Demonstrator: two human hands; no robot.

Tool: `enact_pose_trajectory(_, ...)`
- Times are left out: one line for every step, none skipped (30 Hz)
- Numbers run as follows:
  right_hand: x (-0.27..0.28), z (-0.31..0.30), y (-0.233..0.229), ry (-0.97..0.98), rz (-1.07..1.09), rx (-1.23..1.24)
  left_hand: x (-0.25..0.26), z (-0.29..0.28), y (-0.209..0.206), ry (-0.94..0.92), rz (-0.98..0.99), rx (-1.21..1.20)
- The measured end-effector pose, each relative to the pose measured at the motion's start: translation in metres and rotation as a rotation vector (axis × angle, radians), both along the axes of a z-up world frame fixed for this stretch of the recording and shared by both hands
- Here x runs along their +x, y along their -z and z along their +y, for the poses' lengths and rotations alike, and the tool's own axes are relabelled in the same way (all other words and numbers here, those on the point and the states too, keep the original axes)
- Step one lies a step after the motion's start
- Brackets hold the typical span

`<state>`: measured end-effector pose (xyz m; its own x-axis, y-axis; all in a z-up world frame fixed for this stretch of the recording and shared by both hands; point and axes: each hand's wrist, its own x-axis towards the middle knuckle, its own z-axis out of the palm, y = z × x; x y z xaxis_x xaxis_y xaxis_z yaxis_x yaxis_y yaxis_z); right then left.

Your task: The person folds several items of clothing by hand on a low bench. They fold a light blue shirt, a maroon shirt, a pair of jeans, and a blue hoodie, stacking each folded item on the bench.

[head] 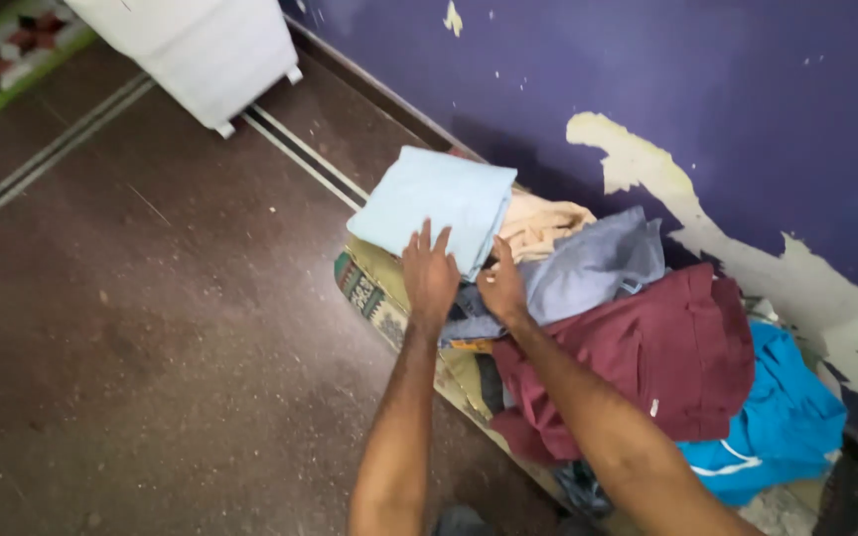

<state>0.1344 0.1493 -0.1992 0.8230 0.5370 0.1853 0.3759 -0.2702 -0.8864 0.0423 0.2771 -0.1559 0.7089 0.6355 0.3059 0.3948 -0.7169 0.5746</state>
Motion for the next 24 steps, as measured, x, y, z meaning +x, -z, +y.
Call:
enact_pose_trajectory(-0.015,-0.003,-0.014,0.004,0.01,-0.013,-0.002,0.002,0.01,0.004,0.01,-0.013)
enact_pose_trajectory(-0.024,-0.001,-0.031,0.028,0.029,0.002,0.003,0.008,0.017,0.054,0.183,0.057)
enact_pose_trajectory(-0.032,0.001,-0.048,0.052,0.048,0.018,0.008,0.013,0.024,0.105,0.354,0.129)
enact_pose_trajectory(-0.038,-0.003,-0.035,0.062,0.057,0.004,0.006,0.012,0.041,0.118,0.362,0.117)
enact_pose_trajectory(-0.043,-0.007,-0.023,-0.035,-0.194,-0.245,0.004,0.009,0.059,0.133,0.364,0.133)
enact_pose_trajectory(-0.046,-0.011,-0.01,-0.134,-0.444,-0.492,0.005,0.008,0.076,0.151,0.362,0.154)
enact_pose_trajectory(-0.047,-0.013,-0.011,-0.125,-0.435,-0.503,0.01,0.008,0.078,0.166,0.365,0.148)
enact_pose_trajectory(-0.054,-0.014,-0.012,-0.159,-0.508,-0.542,0.01,0.009,0.079,0.152,0.442,0.136)
enact_pose_trajectory(-0.061,-0.015,-0.014,-0.194,-0.58,-0.582,0.009,0.01,0.079,0.139,0.519,0.126)
enact_pose_trajectory(-0.055,-0.013,-0.019,-0.185,-0.574,-0.588,0.013,0.013,0.079,0.151,0.521,0.125)
enact_pose_trajectory(-0.05,-0.012,-0.024,-0.233,-0.515,-0.582,0.016,0.015,0.077,0.147,0.575,0.115)
enact_pose_trajectory(-0.045,-0.013,-0.03,-0.276,-0.455,-0.578,0.019,0.015,0.075,0.148,0.628,0.105)
enact_pose_trajectory(-0.045,-0.017,-0.037,-0.264,-0.447,-0.585,0.018,0.015,0.071,0.165,0.63,0.105)
enact_pose_trajectory(-0.039,-0.02,-0.046,-0.363,-0.358,-0.63,0.022,0.016,0.065,0.17,0.718,0.096)
enact_pose_trajectory(-0.035,-0.025,-0.055,-0.46,-0.265,-0.671,0.026,0.015,0.059,0.174,0.806,0.089)
enact_pose_trajectory(-0.035,-0.037,-0.055,-0.446,-0.26,-0.68,0.027,0.015,0.062,0.191,0.803,0.089)
enact_pose_trajectory(-0.037,-0.049,-0.056,-0.484,-0.28,-0.613,0.027,0.014,0.065,0.172,0.784,0.064)
enact_pose_trajectory(-0.039,-0.061,-0.057,-0.521,-0.3,-0.544,0.025,0.015,0.068,0.152,0.766,0.041)
enact_pose_trajectory(-0.043,-0.079,-0.069,-0.508,-0.296,-0.55,0.024,0.011,0.066,0.168,0.765,0.042)
enact_pose_trajectory(-0.045,-0.096,-0.081,-0.533,-0.278,-0.568,0.023,0.009,0.063,0.145,0.78,0.039)
enact_pose_trajectory(-0.048,-0.113,-0.095,-0.557,-0.259,-0.585,0.022,0.007,0.059,0.123,0.795,0.036)
enact_pose_trajectory(-0.048,-0.135,-0.103,-0.551,-0.269,-0.587,0.02,-0.002,0.052,0.125,0.784,0.04)
enact_pose_trajectory(-0.048,-0.157,-0.112,-0.505,-0.341,-0.577,0.018,-0.011,0.044,0.103,0.759,0.052)
enact_pose_trajectory(-0.053,-0.179,-0.119,-0.461,-0.402,-0.564,0.01,-0.02,0.037,0.081,0.743,0.065)
